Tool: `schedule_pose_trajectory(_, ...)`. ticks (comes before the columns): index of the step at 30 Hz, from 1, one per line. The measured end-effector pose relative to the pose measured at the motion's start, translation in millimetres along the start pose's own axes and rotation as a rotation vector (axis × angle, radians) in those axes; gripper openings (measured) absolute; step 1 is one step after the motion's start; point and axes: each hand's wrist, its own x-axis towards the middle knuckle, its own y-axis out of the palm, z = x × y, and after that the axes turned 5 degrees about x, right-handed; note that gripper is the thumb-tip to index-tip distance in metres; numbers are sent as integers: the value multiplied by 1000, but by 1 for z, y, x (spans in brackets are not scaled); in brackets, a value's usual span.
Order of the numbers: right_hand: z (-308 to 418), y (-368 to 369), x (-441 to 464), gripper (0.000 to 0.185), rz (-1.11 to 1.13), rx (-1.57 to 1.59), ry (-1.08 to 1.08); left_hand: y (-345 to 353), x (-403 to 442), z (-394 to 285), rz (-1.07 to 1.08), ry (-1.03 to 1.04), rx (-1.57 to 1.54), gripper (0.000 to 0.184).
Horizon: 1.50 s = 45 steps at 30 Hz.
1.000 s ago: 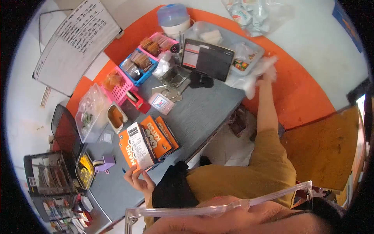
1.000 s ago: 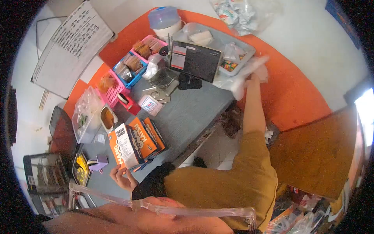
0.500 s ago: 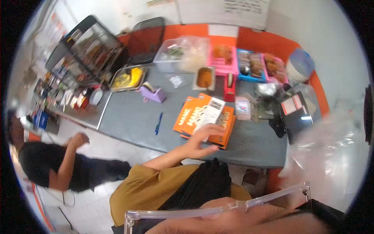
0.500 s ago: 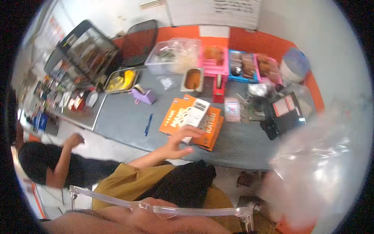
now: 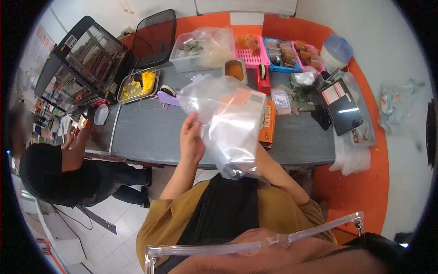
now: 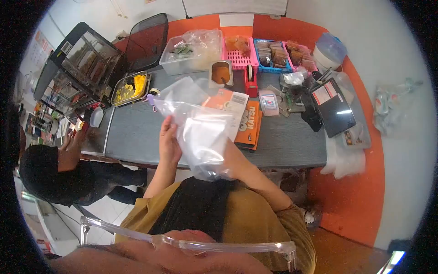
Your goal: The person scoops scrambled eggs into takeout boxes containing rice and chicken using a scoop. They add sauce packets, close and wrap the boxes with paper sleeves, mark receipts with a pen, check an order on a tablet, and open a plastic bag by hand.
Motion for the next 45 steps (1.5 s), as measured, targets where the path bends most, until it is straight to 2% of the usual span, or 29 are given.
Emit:
schedule_pose_trajectory(3, 7, 19, 7, 38, 11, -257, -351, -19, 1, -29, -3, -72, -279, 33)
schedule_pose_trajectory(6, 0, 50, 3, 34, -214, -154, -365, -54, 5, -42, 100, -204, -483, 38)
schedule_pose_trajectory(8, 26, 57, 14, 18, -452, -211, -309, -96, 9, -39, 182, -192, -677, 41)
schedule_pose_trajectory(9, 27, 62, 17, 18, -550, -164, -312, -120, 12, -40, 325, -198, -633, 40)
schedule_pose_trajectory(10, 28, 66, 19, 18, -643, -116, -312, -119, 6, -48, 323, -211, -632, 40)
schedule_pose_trajectory(13, 37, 72, 15, 22, -832, -147, -304, -133, -3, -54, 38, -149, -474, 38)
schedule_pose_trajectory(14, 36, 73, 16, 26, -871, 11, -337, -146, -3, -54, 32, -155, -481, 38)
schedule_pose_trajectory(16, 26, 66, 11, 25, -931, -390, -299, -168, -7, -57, 105, -124, -464, 38)
schedule_pose_trajectory(17, 25, 67, 12, 25, -923, -390, -292, -141, -18, -80, 14, -122, -493, 34)
schedule_pose_trajectory(18, 24, 68, 14, 20, -997, -221, -285, -143, -21, -86, 7, -123, -496, 34)
schedule_pose_trajectory(20, 20, 68, 13, 15, -1060, -45, -283, -150, -26, -94, -260, -21, -108, 32)
schedule_pose_trajectory(21, 16, 65, 11, 17, -1015, 103, -208, -173, -24, -93, -173, 47, 104, 34)
schedule_pose_trajectory(22, 14, 63, 9, 18, -963, 252, -134, -175, -29, -100, -182, 58, 106, 34)
schedule_pose_trajectory(23, 24, 63, 5, 17, -887, 33, 9, -173, -37, -110, -14, 161, 361, 33)
schedule_pose_trajectory(24, 35, 67, 9, 17, -868, 45, -6, -169, -45, -121, 149, 264, 620, 33)
schedule_pose_trajectory(26, 63, 78, 23, 27, -732, -493, -18, -153, -56, -149, 132, 306, 782, 36)
schedule_pose_trajectory(28, 84, 93, 37, 66, -339, -550, -53, -133, -65, -177, 714, 486, 1264, 35)
schedule_pose_trajectory(30, 87, 120, 59, 85, 134, -389, -203, -107, -83, -180, 1013, 524, 1298, 32)
schedule_pose_trajectory(32, 77, 152, 70, 78, 427, -18, -187, -100, -102, -172, 1181, 516, 1315, 24)
schedule_pose_trajectory(33, 77, 161, 72, 71, 558, 199, -135, -98, -112, -177, 1199, 416, 1488, 25)
schedule_pose_trajectory(34, 74, 166, 74, 71, 595, 192, -170, -101, -121, -178, 1151, 431, 1522, 25)
schedule_pose_trajectory(36, 69, 170, 75, 41, 531, 40, 38, -112, -136, -173, 601, 500, 1377, 31)
schedule_pose_trajectory(37, 67, 170, 73, 41, 558, 36, 5, -117, -142, -175, 440, 571, 1365, 38)
schedule_pose_trajectory(39, 61, 171, 65, 12, 166, 186, -223, -138, -155, -162, 275, 513, 1433, 38)
schedule_pose_trajectory(40, 58, 172, 64, 12, 188, 193, -238, -152, -158, -152, 143, 437, 1467, 37)
schedule_pose_trajectory(41, 54, 174, 63, 9, 64, 196, -385, -170, -157, -142, 254, 352, 1338, 30)
schedule_pose_trajectory(42, 50, 173, 62, 5, -65, 201, -531, -176, -159, -132, 231, 360, 1343, 30)
schedule_pose_trajectory(44, 46, 164, 57, 9, 8, 123, -536, -179, -168, -119, 70, 148, 691, 23)
schedule_pose_trajectory(45, 49, 160, 58, 12, 139, -149, -460, -175, -176, -117, -155, 22, 490, 13)
